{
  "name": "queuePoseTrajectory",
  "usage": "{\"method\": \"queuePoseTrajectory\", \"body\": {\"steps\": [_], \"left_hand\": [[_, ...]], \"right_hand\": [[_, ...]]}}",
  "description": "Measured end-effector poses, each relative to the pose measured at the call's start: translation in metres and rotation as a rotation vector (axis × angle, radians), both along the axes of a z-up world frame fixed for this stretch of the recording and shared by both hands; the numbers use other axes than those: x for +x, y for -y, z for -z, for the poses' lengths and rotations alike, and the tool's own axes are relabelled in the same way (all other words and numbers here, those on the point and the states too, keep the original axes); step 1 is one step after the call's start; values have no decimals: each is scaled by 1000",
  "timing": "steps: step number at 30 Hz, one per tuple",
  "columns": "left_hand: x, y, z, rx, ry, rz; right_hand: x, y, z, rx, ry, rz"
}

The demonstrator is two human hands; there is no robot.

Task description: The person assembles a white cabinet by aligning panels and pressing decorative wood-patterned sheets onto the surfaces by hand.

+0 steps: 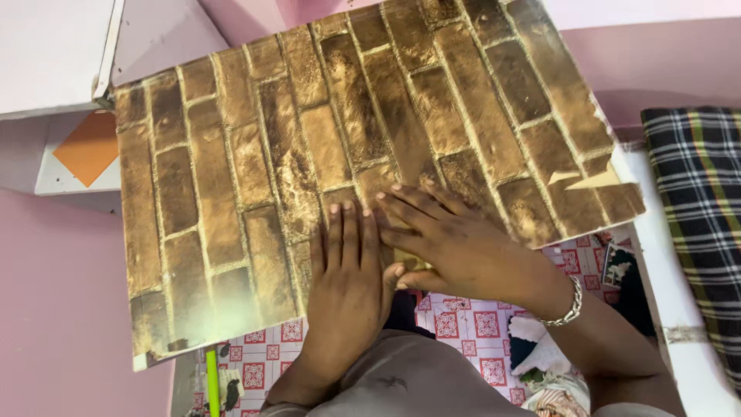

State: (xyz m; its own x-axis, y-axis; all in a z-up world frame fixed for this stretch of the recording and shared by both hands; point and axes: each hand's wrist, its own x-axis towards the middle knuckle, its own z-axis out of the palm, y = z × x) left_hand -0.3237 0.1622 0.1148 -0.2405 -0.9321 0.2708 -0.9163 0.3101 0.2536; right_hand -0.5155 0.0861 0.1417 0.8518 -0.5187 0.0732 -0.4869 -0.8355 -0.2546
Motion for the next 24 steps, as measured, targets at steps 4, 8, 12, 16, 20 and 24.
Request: {"method": "queuePoseTrajectory", "body": {"steps": [4, 8, 12, 16, 20, 24], "left_hand": [[-63, 23, -4, 28, -21, 78], [-125, 42, 1, 50, -73, 110], [-181, 65, 6, 15, -42, 43], [-230, 75, 5, 12, -5, -118], [-257, 86, 0, -30, -28, -305], [-270, 91, -1, -31, 20, -434]], "right_hand": [[-71, 23, -16, 40, -59, -26], [-132, 58, -18, 153, -151, -71], [-182, 102, 0, -35, -11, -206], [-218, 128, 22, 56, 82, -223], [-232, 142, 33, 131, 225, -240], [-232, 153, 37, 142, 279, -310]]}}
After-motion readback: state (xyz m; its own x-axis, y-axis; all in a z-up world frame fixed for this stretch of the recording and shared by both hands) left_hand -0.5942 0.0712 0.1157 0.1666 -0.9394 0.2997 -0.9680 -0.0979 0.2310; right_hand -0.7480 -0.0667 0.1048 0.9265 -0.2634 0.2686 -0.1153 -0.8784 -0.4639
